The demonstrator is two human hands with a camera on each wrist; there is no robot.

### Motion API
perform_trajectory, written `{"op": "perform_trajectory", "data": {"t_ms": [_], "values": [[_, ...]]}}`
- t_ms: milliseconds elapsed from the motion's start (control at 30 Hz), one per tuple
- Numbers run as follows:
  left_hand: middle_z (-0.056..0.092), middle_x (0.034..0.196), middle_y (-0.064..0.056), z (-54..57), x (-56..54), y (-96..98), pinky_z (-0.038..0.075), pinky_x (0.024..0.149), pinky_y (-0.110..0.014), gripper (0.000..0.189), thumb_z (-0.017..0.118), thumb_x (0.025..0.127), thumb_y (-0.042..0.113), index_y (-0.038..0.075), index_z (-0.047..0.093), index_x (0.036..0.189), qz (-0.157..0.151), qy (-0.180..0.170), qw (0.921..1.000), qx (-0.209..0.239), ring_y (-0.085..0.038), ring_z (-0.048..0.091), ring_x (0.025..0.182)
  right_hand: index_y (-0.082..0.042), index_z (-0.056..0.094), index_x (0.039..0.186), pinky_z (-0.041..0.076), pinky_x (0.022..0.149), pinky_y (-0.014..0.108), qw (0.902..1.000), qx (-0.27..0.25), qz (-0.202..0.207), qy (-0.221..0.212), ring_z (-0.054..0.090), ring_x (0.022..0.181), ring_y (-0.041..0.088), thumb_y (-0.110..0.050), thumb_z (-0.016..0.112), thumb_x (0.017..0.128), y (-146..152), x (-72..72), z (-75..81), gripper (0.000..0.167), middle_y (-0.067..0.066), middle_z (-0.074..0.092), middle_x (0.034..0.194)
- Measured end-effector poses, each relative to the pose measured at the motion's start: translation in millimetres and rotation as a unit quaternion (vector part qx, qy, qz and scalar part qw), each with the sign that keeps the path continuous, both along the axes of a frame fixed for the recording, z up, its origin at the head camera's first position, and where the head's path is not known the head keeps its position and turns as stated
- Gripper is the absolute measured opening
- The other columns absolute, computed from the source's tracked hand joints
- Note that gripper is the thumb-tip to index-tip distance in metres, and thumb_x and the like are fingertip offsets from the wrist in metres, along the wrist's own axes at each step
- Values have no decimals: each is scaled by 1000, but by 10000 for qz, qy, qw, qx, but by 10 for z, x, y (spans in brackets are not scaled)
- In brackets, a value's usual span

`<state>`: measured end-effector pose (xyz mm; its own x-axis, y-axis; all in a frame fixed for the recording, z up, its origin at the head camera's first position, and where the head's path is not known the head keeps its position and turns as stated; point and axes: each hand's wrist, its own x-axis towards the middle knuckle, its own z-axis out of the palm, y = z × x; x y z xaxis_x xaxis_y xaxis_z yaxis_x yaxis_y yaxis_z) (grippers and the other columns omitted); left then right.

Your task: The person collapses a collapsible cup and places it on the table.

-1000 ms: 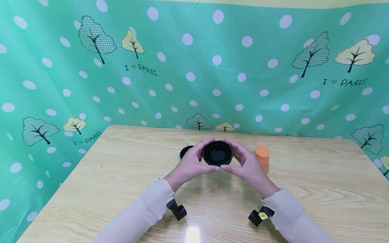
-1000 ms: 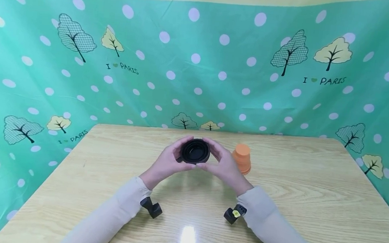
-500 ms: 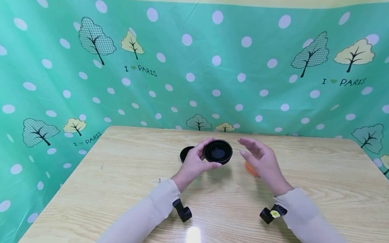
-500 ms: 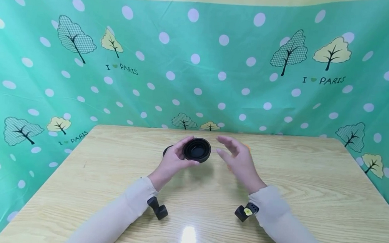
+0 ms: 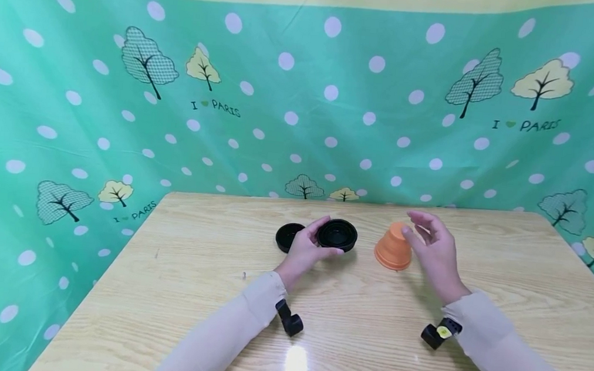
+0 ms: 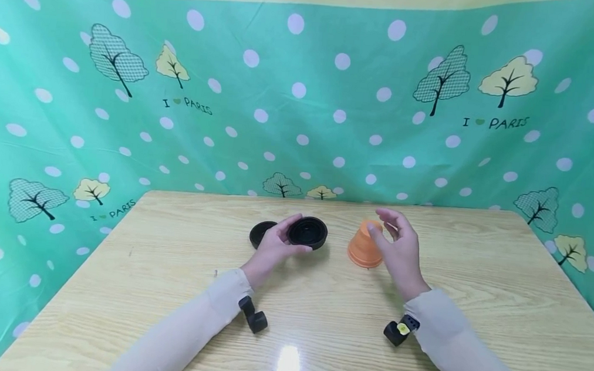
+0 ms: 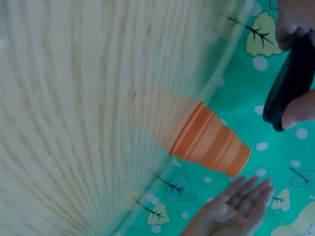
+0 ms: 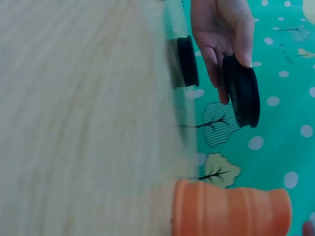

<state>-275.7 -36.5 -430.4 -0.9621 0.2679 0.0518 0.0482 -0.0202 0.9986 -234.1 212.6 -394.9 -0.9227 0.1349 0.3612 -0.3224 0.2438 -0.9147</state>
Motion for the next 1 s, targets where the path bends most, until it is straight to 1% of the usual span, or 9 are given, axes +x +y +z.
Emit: {"op": "perform_trajectory", "data": {"t_ms": [67, 167, 233, 367, 467, 600, 767, 900, 1000], "values": [[52, 135, -4, -30, -26, 18, 40, 103, -29, 79, 79, 72, -1, 14, 43, 141, 39, -62, 10000, 6, -17, 49, 124, 1, 46, 129, 40, 99, 17, 9994, -22, 60, -327, 47, 119, 11, -21, 64, 91, 27, -15, -36, 48, 0, 51, 125], [51, 137, -5, -68, -54, 50, 37, 105, -30, 82, 78, 72, -4, 9, 39, 143, 101, -174, 9998, 50, -18, 48, 125, 1, 41, 135, 41, 93, 12, 9954, -218, 203, -906, 40, 125, 23, -27, 64, 91, 70, -44, -94, 57, 2, 47, 130], [51, 137, -4, -91, -73, 76, 37, 105, -31, 83, 78, 71, -4, 8, 39, 143, 183, -302, 9994, 64, -19, 48, 124, 0, 37, 138, 42, 89, 9, 9918, -360, 261, -1201, 37, 128, 27, -30, 65, 90, 97, -67, -127, 62, 6, 44, 134], [49, 138, -3, -130, -110, 125, 36, 106, -33, 83, 81, 68, -1, 10, 43, 141, 420, -523, 9977, 29, -19, 47, 124, 0, 34, 139, 42, 86, 8, 9848, -584, 361, -1598, 37, 126, 23, -31, 66, 89, 123, -99, -160, 67, 9, 41, 137], [48, 140, -1, -154, -130, 145, 35, 107, -34, 83, 82, 66, 0, 13, 45, 140, 543, -637, 9965, -82, -19, 45, 126, 0, 35, 138, 42, 86, 7, 9815, -651, 446, -1744, 40, 120, 15, -27, 69, 87, 119, -109, -173, 67, 1, 45, 129], [49, 138, 0, -190, -148, 157, 36, 106, -34, 83, 83, 65, -2, 15, 48, 138, 608, -671, 9956, -222, -19, 44, 126, 0, 37, 136, 42, 86, 7, 9804, -832, 498, -1715, 43, 111, 7, -17, 72, 85, 107, -124, -207, 64, -9, 47, 117], [49, 138, -2, -205, -163, 174, 37, 105, -34, 83, 83, 64, -2, 15, 49, 138, 597, -563, 9958, -396, -19, 43, 126, 0, 37, 136, 42, 84, 7, 9789, -819, 412, -1825, 45, 104, 3, -17, 72, 85, 100, -140, -246, 64, -12, 48, 113], [47, 140, -3, -190, -157, 182, 36, 106, -34, 82, 83, 65, -2, 14, 48, 138, 532, -486, 9960, -529, -20, 40, 129, 1, 34, 138, 41, 85, 7, 9764, -771, 291, -1995, 44, 104, 2, -20, 73, 84, 98, -149, -279, 69, -10, 46, 115], [46, 141, -4, -171, -147, 183, 37, 105, -34, 81, 82, 66, -2, 13, 48, 138, 485, -462, 9962, -561, -20, 40, 129, 0, 35, 138, 41, 86, 8, 9763, -811, 176, -2001, 44, 105, 3, -20, 73, 84, 90, -156, -308, 69, -11, 47, 115]]}}
